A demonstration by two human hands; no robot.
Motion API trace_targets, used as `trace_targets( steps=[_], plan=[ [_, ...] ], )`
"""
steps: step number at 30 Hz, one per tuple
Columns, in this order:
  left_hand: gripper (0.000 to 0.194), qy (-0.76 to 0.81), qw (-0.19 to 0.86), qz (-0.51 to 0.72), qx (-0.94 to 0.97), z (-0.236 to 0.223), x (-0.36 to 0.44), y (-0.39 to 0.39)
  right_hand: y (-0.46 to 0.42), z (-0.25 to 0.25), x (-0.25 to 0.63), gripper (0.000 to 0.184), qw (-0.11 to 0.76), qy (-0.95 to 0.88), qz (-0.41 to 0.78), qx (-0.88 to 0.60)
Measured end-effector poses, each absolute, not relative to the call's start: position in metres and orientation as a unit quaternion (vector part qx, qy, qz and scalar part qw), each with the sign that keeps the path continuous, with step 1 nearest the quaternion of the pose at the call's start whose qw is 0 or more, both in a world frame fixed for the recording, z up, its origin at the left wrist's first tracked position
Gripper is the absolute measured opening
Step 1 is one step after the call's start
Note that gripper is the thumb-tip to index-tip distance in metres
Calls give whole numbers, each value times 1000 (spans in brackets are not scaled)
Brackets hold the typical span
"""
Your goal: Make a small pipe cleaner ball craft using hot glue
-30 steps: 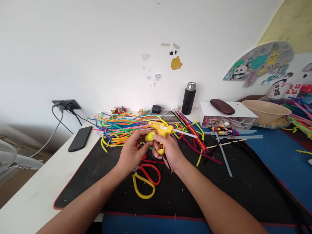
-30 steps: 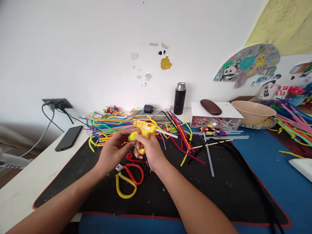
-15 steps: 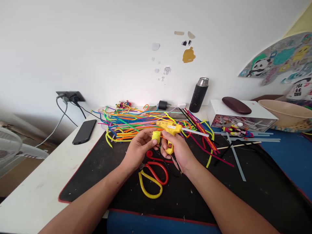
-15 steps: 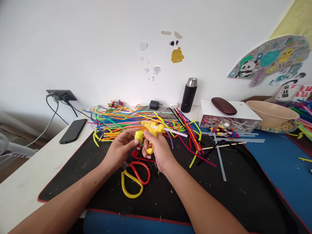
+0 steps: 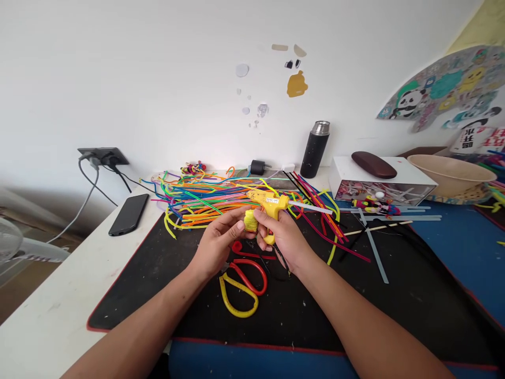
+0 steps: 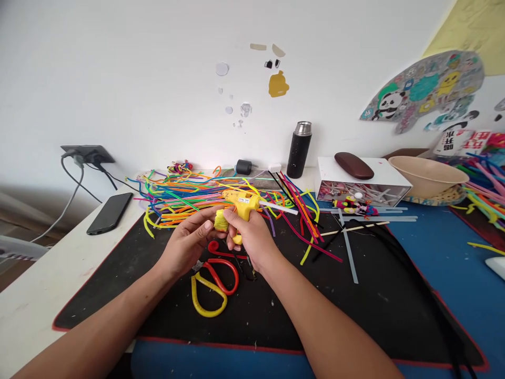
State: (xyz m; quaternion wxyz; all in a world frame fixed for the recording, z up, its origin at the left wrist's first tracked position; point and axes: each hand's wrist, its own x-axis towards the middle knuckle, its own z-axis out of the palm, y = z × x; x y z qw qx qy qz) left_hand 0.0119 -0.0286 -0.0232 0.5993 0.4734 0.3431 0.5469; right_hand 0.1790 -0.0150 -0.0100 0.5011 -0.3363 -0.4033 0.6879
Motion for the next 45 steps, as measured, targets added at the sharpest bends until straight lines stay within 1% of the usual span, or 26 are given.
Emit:
trace_targets(
  steps=[4,9,15,21,24,30,41,45],
  plan=[
    [38,338,605,551,465,-22,13,-29,-15,-12,177,45,484,-406,693,-348],
    [33,364,605,549,447,-23,14,-29,-15,-16,175,44,460,-415,696,-364],
    [31,355,618,552,432,-24,13,-27,-16,-16,175,42,454,-416,698,-366],
    [36,311,689,520,398,-25,5,-23,-13,-14,179,43,477,-409,698,-343],
    [38,302,708,512,382,-28,3,-22,-11,-15,180,43,488,-402,697,-338],
    [38,292,706,521,381,-31,6,-22,-11,-19,180,46,480,-413,699,-332],
    [40,322,676,543,380,-29,11,-24,-13,-26,174,53,478,-415,695,-340],
    [41,317,676,548,377,-30,13,-24,-12,-28,173,52,481,-414,692,-344]
  ],
)
